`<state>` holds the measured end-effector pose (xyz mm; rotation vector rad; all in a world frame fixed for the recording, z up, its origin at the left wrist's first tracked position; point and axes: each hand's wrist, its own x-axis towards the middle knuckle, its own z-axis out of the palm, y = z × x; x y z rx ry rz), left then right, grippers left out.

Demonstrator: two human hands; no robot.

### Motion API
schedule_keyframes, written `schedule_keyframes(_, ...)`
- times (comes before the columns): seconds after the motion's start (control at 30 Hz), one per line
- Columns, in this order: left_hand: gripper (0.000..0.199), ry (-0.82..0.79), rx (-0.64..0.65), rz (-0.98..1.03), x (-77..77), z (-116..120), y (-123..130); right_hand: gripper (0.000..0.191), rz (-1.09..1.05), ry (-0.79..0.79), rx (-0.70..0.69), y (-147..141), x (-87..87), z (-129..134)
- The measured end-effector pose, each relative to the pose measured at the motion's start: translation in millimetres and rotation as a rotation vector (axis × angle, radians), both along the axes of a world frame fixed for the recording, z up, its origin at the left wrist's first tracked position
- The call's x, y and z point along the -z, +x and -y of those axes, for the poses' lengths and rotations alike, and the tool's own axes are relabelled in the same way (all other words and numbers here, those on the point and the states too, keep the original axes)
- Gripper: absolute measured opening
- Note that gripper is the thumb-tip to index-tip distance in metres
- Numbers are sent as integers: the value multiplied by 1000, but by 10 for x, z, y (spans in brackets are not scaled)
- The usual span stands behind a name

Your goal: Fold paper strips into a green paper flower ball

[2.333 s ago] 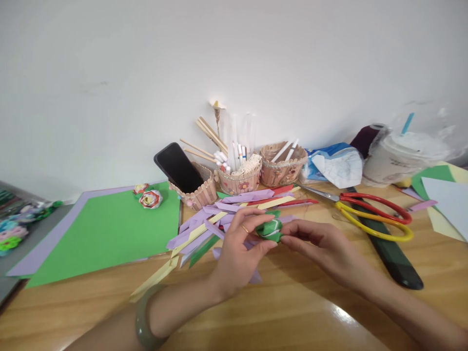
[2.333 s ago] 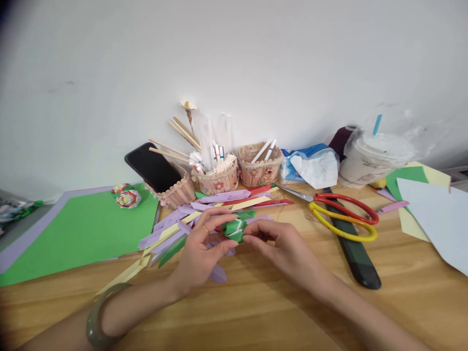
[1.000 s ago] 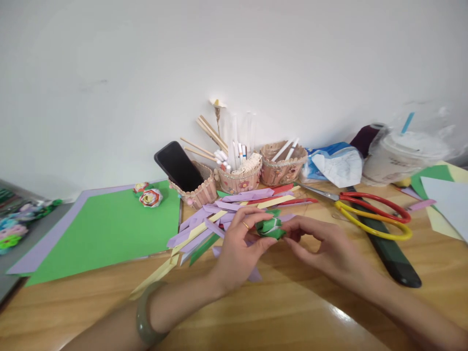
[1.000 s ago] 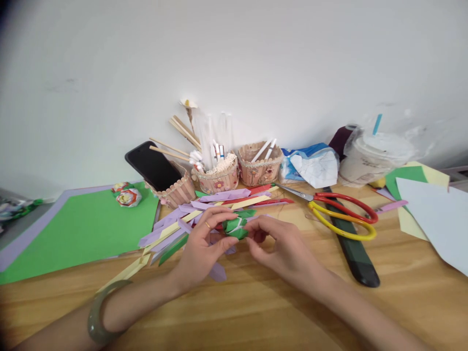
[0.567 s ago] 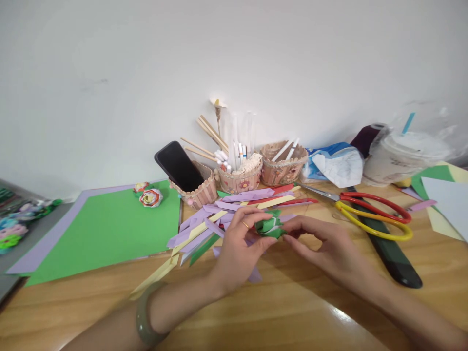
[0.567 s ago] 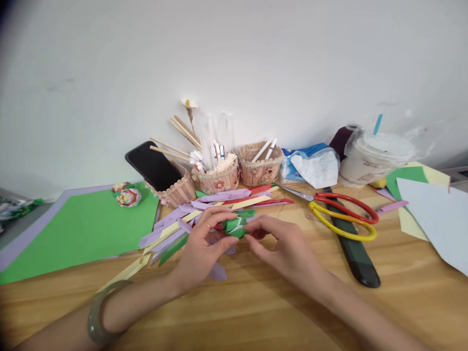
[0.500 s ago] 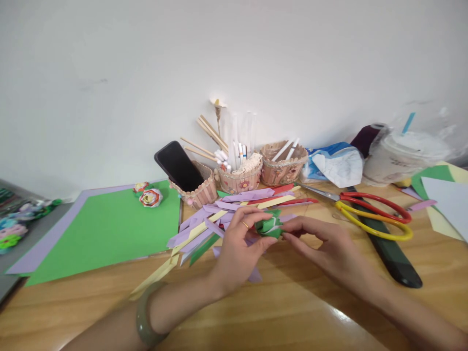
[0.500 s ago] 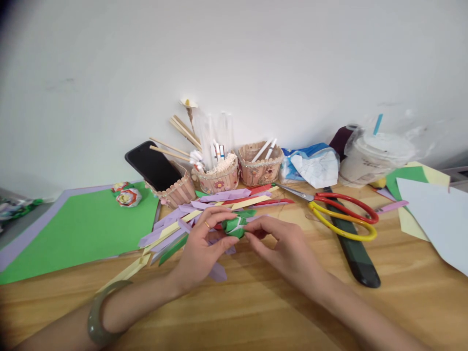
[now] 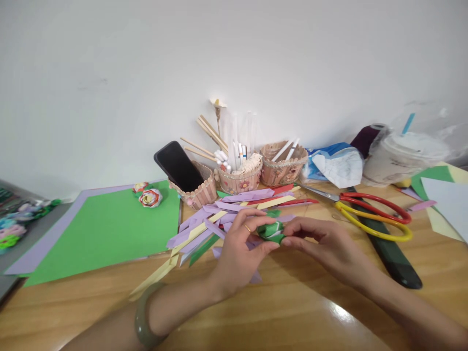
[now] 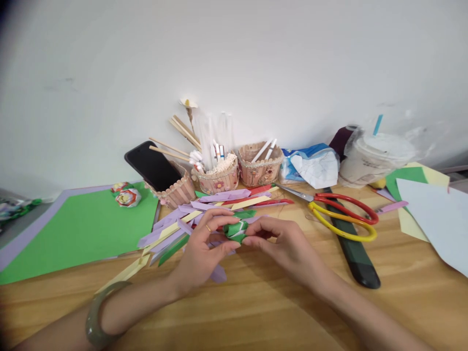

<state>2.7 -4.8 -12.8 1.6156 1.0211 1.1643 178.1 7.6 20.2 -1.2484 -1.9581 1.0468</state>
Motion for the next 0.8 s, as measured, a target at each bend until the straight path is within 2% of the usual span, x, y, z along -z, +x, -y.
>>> schedule_keyframes(0.3, 27, 13, -12, -12, 5, -14, 5, 18, 65, 124, 17, -2, 39, 14)
schedule_keyframes(0.57, 25, -44, -62, -4, 4, -19, 4, 12, 17, 76, -39, 12, 32, 5)
schedule_keyframes(0.67, 26, -42, -36, -21, 44, -13, 5, 11, -32, -12, 8, 12, 38, 27)
schedule_keyframes(0.8, 24, -45, -17, -11, 120, 0, -5, 11, -55, -31, 28, 17, 61, 46)
